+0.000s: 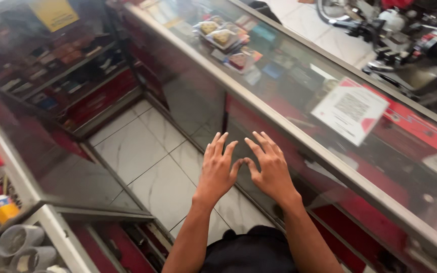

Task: The person picks up a small package of parts from a glass display counter and hangs it on a hook on a wall-mounted wire rack among other similar packages.

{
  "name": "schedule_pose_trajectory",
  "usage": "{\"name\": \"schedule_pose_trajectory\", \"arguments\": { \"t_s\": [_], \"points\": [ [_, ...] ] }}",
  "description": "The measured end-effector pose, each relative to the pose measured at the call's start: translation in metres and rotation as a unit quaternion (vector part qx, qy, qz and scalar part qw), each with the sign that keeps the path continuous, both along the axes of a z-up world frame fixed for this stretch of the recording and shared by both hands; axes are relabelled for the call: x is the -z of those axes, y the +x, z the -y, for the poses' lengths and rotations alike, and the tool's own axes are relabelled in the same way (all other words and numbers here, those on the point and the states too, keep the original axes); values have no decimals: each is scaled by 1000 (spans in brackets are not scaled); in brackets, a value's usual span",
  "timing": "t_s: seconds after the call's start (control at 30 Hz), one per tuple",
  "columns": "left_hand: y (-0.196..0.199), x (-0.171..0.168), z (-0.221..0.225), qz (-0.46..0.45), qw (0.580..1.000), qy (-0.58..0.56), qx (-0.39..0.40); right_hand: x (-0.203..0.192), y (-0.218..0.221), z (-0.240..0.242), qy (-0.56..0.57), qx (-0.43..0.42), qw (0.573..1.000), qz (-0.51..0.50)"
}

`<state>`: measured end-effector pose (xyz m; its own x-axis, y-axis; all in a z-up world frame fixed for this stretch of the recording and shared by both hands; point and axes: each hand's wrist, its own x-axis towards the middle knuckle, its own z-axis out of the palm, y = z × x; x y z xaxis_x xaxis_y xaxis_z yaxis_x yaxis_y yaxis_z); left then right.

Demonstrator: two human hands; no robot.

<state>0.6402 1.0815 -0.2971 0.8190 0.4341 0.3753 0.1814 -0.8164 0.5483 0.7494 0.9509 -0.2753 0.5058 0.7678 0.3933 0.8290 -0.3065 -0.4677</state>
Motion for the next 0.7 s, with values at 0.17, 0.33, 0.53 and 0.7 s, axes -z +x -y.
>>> {"name": "schedule_pose_trajectory", "arguments": {
  "t_s": [0.17,0.33,0.53,0.7],
  "points": [
    [-22,1,-26,-18,998,-8,-61,3,-5,-42,8,-50,999,-10],
    [-17,3,-65,-19,996,24,-86,10,2,-90,17,-89,996,-24],
    [23,0,-141,-12,993,83,-85,14,36,-160,28,-81,996,-2],
    [58,-2,-204,-29,993,87,-76,15,68,-221,29,-58,998,-8]
  ]
}}
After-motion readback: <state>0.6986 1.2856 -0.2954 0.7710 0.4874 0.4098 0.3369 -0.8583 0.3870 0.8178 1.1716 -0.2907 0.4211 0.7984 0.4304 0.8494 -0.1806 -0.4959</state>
